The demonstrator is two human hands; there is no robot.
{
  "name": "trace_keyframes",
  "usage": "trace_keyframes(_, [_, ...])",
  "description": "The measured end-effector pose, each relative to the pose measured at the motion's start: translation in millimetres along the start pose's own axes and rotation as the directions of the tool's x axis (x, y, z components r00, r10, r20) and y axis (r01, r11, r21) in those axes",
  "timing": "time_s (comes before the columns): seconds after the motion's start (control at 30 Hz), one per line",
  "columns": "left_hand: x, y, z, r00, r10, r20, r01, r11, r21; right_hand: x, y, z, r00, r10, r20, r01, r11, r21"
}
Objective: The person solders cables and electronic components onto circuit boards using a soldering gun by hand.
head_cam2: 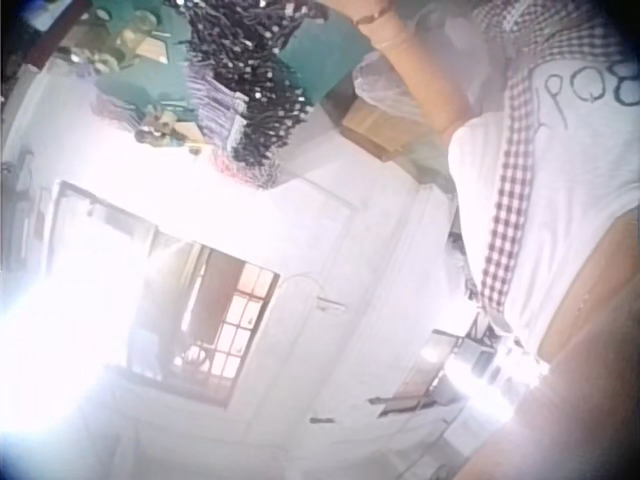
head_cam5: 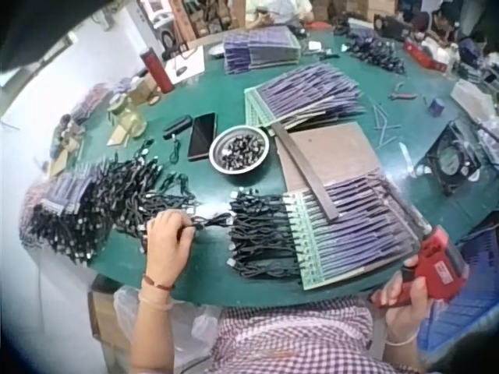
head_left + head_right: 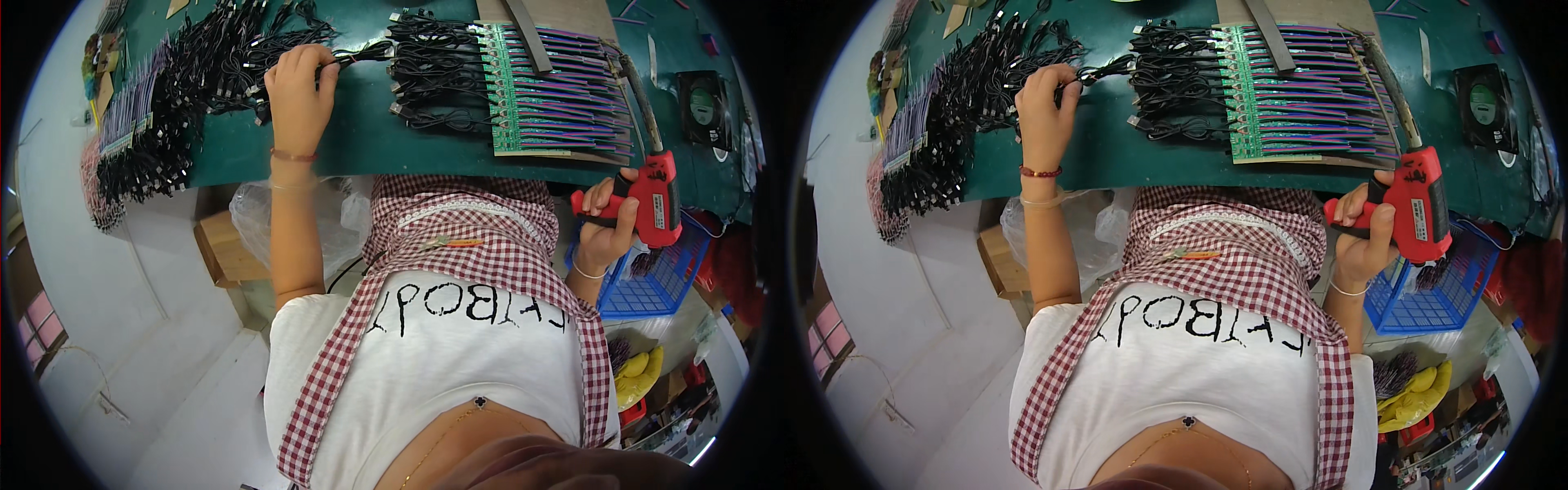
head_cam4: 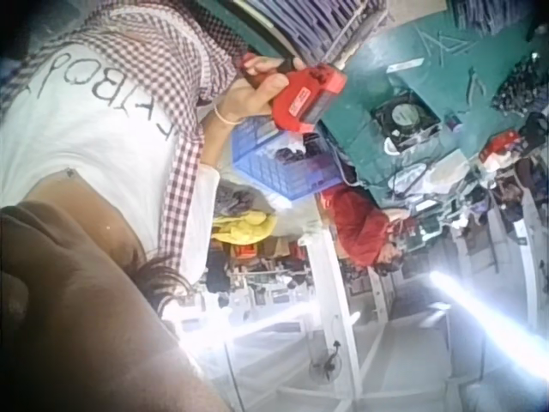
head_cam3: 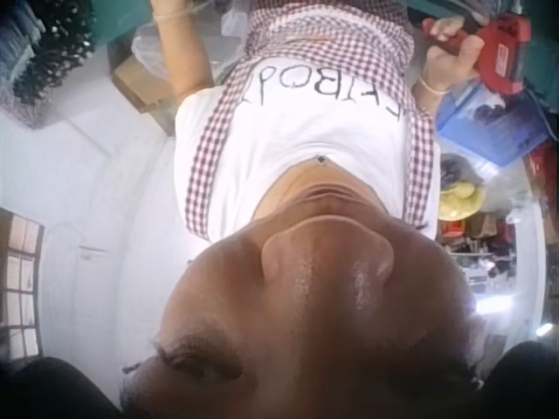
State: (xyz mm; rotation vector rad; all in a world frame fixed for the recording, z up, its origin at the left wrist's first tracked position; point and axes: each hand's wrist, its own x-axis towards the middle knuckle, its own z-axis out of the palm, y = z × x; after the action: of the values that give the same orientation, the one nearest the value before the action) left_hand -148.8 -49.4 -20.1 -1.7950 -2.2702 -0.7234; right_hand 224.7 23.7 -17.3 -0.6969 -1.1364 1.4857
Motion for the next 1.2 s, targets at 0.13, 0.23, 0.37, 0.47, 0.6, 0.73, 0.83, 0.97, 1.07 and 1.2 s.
trace_keyframes(0.13, [0.6,31.1,-4.1,0.961,-0.274,0.045,0.233,0.709,-0.666,1.3,-1.1,3.7,0.999,0.033,-0.015,-0.032,0.999,0.04])
trace_keyframes(0.23, [10.1,70.4,-6.9,0.941,-0.219,0.259,0.329,0.403,-0.854,1.2,-4.9,18.6,0.997,0.071,-0.025,-0.07,0.997,0.043])
trace_keyframes(0.37, [-1.9,127.3,-1.0,0.896,-0.07,0.438,0.43,0.387,-0.816,5.2,-9.8,54.6,0.978,0.19,-0.084,-0.2,0.971,-0.132])
trace_keyframes(0.47, [-7.6,159.6,0.4,0.938,-0.095,0.334,0.327,0.563,-0.759,10.2,-12.8,80.9,0.974,0.225,-0.006,-0.223,0.959,-0.177])
trace_keyframes(0.6, [-13.3,176.9,-2.5,0.93,-0.026,0.366,0.298,0.636,-0.712,9.2,-9.8,83.6,0.984,0.177,-0.029,-0.179,0.958,-0.222])
trace_keyframes(0.73, [-18.4,173.9,3.0,0.928,0.028,0.372,0.287,0.583,-0.76,8.3,-12.1,78.6,0.987,0.156,-0.041,-0.161,0.972,-0.174])
trace_keyframes(0.83, [-16.0,175.9,2.6,0.916,0.04,0.398,0.329,0.494,-0.805,6.6,-10.7,71.8,0.986,0.168,0.004,-0.161,0.951,-0.263])
trace_keyframes(0.97, [-14.9,175.5,-1.0,0.895,0.061,0.443,0.358,0.494,-0.792,14.2,-17.3,67.2,0.954,0.3,0.0,-0.293,0.932,-0.214])
trace_keyframes(1.07, [-14.6,178.3,1.3,0.893,0.012,0.449,0.391,0.471,-0.791,21.3,-9.7,63.3,0.979,0.197,-0.055,-0.201,0.976,-0.085])
trace_keyframes(1.2, [-18.3,179.8,2.6,0.921,-0.01,0.388,0.331,0.543,-0.772,15.7,-12.7,65.1,0.97,0.238,0.041,-0.22,0.943,-0.25])
